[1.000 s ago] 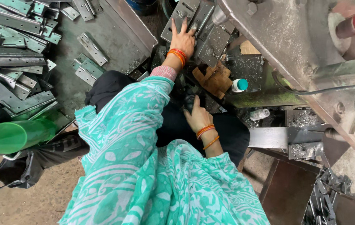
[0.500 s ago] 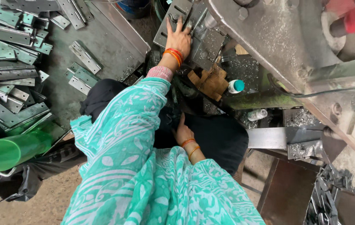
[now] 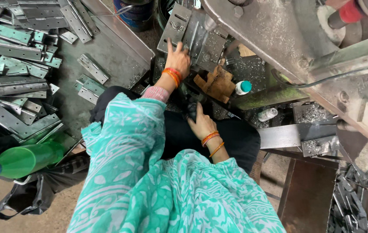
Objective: The person sits at a press machine and repeatedly picks up metal brackets from a bin, places them into the machine, operates the lever to press them, and then removes the finished pieces.
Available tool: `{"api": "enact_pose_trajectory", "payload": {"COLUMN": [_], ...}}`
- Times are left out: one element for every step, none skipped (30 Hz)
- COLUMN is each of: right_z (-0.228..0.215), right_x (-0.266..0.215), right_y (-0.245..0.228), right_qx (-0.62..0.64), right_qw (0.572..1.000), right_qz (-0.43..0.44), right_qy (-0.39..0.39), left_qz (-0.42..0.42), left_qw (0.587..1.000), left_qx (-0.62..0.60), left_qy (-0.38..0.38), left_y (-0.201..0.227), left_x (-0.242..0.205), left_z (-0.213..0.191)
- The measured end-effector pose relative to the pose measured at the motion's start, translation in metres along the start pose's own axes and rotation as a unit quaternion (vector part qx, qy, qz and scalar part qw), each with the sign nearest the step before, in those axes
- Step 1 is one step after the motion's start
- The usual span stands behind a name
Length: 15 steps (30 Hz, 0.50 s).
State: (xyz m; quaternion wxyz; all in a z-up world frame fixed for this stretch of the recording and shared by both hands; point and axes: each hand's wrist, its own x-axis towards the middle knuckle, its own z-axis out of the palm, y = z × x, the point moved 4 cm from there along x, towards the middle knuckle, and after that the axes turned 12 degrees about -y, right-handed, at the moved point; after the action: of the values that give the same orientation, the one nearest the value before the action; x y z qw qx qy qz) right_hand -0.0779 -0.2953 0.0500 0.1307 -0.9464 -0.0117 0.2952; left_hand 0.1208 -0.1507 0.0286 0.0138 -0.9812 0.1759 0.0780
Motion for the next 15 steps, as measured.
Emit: {"api": "enact_pose_trajectory", "payload": {"right_z": [-0.002, -0.004, -0.006, -0.005, -0.004, -0.003, -0.001, 0.000, 0.000, 0.001, 0.002, 0.000, -0.002, -0.004, -0.007], "right_x": [-0.001, -0.001, -0.001, -0.002, -0.002, -0.002, -0.002, 0.000, 0.000, 0.001, 0.000, 0.002, 0.005, 0.006, 0.009], "right_y": [-0.003, -0.004, -0.006, -0.005, -0.005, -0.004, -0.003, -0.003, -0.001, 0.001, 0.004, 0.007, 0.011, 0.016, 0.021], "right_qx": [0.005, 0.009, 0.013, 0.011, 0.008, 0.005, 0.008, 0.009, 0.011, 0.009, 0.007, 0.005, 0.024, 0.043, 0.063], "right_qw": [1.000, 1.000, 1.000, 1.000, 1.000, 1.000, 1.000, 1.000, 1.000, 1.000, 1.000, 1.000, 0.999, 0.998, 0.997], "right_qz": [-0.002, -0.005, -0.008, -0.006, -0.004, -0.003, 0.001, 0.004, 0.007, 0.003, -0.002, -0.008, -0.022, -0.036, -0.050], "right_qy": [0.000, 0.002, 0.004, 0.002, 0.001, -0.001, -0.003, -0.004, -0.005, -0.005, -0.006, -0.006, 0.002, 0.008, 0.014], "left_qz": [0.007, 0.015, 0.023, 0.030, 0.035, 0.039, 0.042, 0.040, 0.038, 0.037, 0.047, 0.055, 0.064, 0.069, 0.074], "left_qw": [1.000, 0.999, 0.997, 0.994, 0.988, 0.979, 0.966, 0.966, 0.966, 0.966, 0.964, 0.961, 0.959, 0.954, 0.948], "left_qx": [0.002, -0.018, -0.038, -0.062, -0.032, -0.003, 0.026, 0.020, 0.015, 0.008, 0.011, 0.015, 0.019, -0.015, -0.050], "left_qy": [0.008, 0.035, 0.063, 0.088, 0.144, 0.200, 0.255, 0.254, 0.254, 0.255, 0.261, 0.269, 0.277, 0.291, 0.304], "left_y": [0.001, -0.001, -0.003, -0.003, -0.003, -0.004, -0.004, -0.006, -0.008, -0.009, -0.007, -0.007, -0.007, -0.008, -0.008], "left_x": [-0.014, -0.026, -0.037, -0.046, -0.053, -0.059, -0.063, -0.062, -0.060, -0.058, -0.060, -0.062, -0.066, -0.072, -0.077], "left_z": [0.006, 0.011, 0.017, 0.024, 0.027, 0.029, 0.029, 0.029, 0.027, 0.023, 0.018, 0.010, 0.002, -0.006, -0.014]}}
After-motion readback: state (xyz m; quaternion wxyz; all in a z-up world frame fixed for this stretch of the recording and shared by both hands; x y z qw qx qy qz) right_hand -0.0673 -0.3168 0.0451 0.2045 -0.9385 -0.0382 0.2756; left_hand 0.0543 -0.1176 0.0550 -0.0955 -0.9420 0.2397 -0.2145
